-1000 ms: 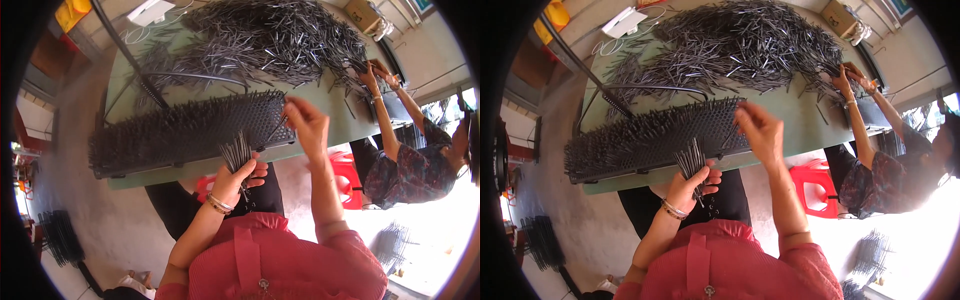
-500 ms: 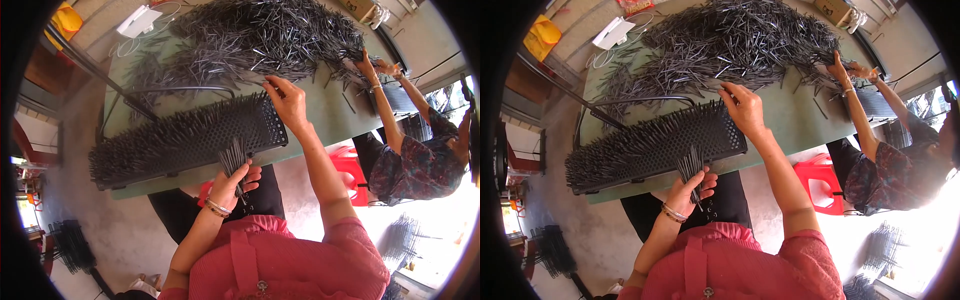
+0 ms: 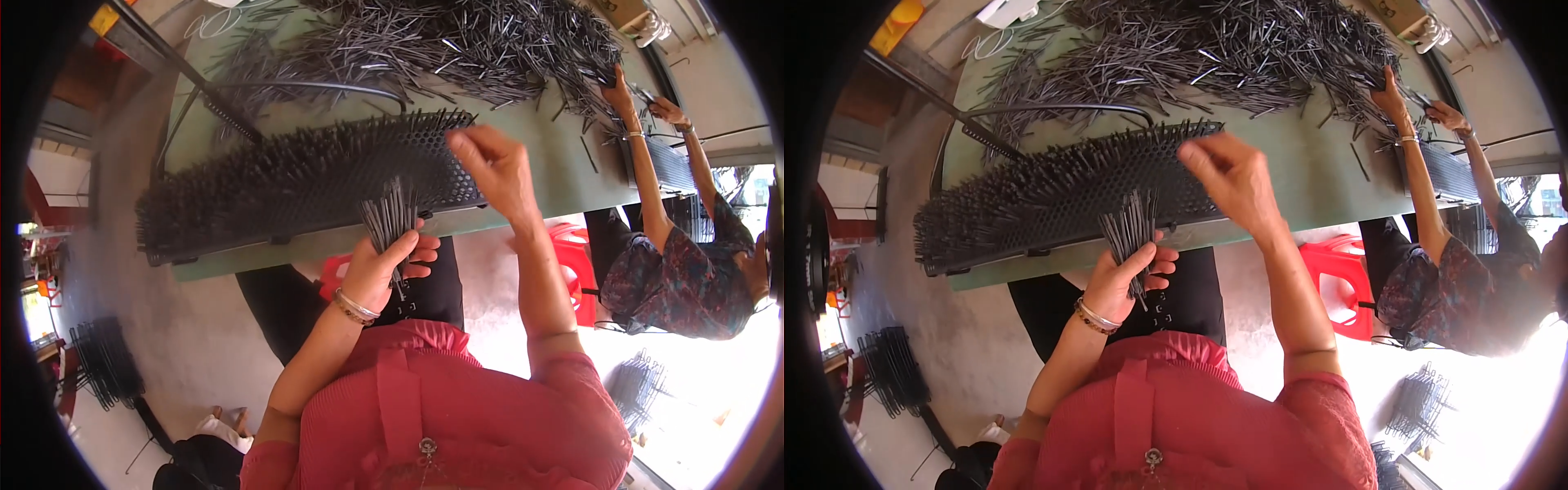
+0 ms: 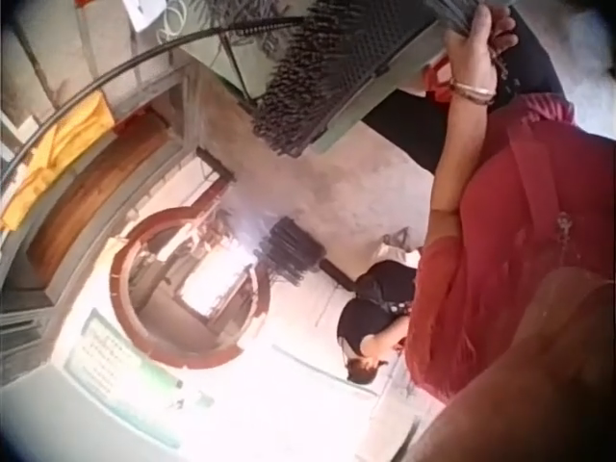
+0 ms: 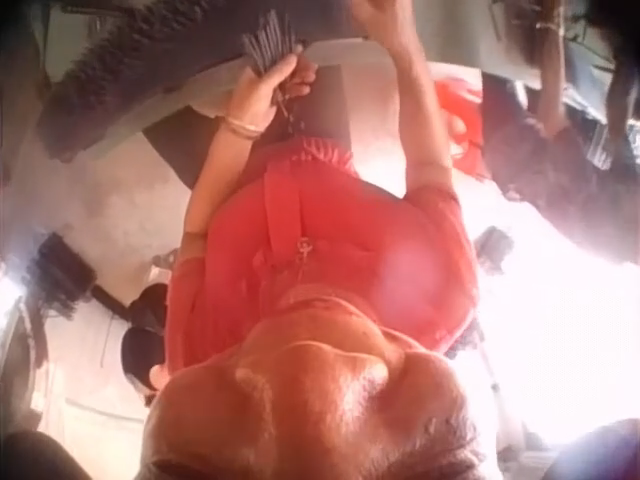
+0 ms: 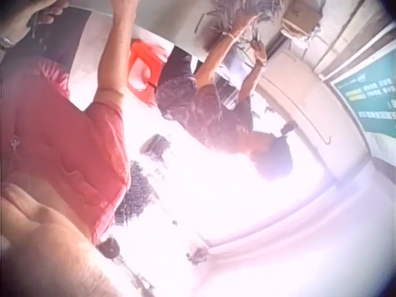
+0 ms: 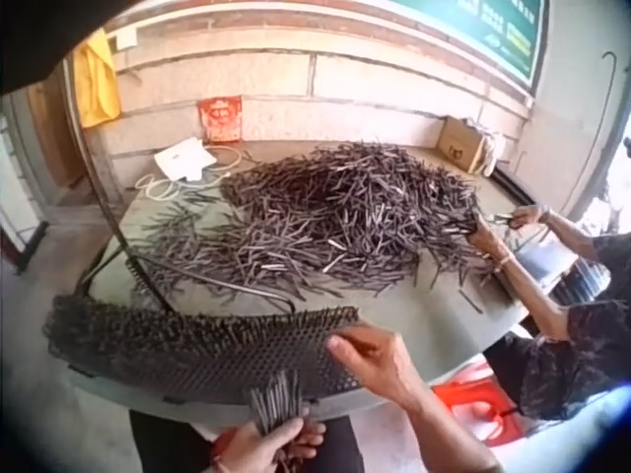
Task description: Manually inserting thin bristles into a perforated frame to assemble a brush component.
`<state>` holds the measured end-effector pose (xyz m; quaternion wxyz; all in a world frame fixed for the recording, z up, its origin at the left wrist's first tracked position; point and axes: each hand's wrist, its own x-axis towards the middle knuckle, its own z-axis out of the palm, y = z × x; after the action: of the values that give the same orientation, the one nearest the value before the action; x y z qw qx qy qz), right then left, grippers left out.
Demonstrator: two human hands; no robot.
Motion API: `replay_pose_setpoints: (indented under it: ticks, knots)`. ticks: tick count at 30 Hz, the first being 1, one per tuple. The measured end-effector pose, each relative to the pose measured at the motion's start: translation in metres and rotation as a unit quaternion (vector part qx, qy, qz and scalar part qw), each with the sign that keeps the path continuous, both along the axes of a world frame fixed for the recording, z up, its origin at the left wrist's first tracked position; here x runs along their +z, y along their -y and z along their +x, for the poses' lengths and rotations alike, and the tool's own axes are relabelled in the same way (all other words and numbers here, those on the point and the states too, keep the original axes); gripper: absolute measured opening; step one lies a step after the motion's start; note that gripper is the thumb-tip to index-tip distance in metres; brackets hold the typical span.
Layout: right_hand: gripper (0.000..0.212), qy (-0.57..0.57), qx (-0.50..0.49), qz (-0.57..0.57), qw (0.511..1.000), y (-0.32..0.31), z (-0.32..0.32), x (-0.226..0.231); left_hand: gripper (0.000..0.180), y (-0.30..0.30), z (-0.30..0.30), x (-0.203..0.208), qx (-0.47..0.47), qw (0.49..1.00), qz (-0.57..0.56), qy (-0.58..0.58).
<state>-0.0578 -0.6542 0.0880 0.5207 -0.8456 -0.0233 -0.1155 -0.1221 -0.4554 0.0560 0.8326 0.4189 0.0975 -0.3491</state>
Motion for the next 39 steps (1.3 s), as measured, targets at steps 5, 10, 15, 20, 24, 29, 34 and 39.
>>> replay_pose_setpoints:
  ticks: [5, 10, 15, 20, 24, 29, 34, 39]
  knots:
    - [0.025, -0.174, 0.101, 0.178, 0.963, -0.023, -0.028, -0.013, 0.028, 0.001, 0.000, 0.000, -0.015, 1.000, 0.000, 0.011]
    - [0.019, -0.235, 0.130, 0.196, 0.943, -0.024, -0.036, -0.009, 0.029, 0.002, -0.005, 0.001, -0.029, 0.999, 0.023, 0.016]
    - [0.017, -0.231, 0.101, 0.212, 0.944, -0.011, -0.032, -0.002, 0.030, 0.007, -0.005, 0.004, -0.021, 1.000, 0.018, -0.004]
    - [0.019, -0.022, -0.021, 0.186, 0.982, 0.021, -0.010, 0.011, 0.030, 0.007, 0.000, -0.001, -0.032, 0.999, 0.003, -0.030]
    - [0.019, 0.052, -0.077, 0.128, 0.987, 0.034, 0.018, 0.006, 0.028, 0.010, 0.001, -0.004, -0.029, 0.998, 0.020, -0.058]
    - [0.020, 0.082, -0.054, 0.023, 0.995, 0.037, 0.038, -0.002, 0.026, 0.010, 0.002, -0.002, -0.008, 0.996, 0.020, -0.081]
    - [0.015, 0.112, -0.103, 0.039, 0.988, 0.035, 0.046, -0.014, 0.023, 0.011, -0.003, -0.002, -0.003, 0.996, 0.040, -0.073]
    - [0.015, 0.131, -0.187, 0.028, 0.973, 0.027, 0.050, -0.023, 0.025, 0.012, -0.001, 0.001, 0.001, 0.997, 0.035, -0.066]
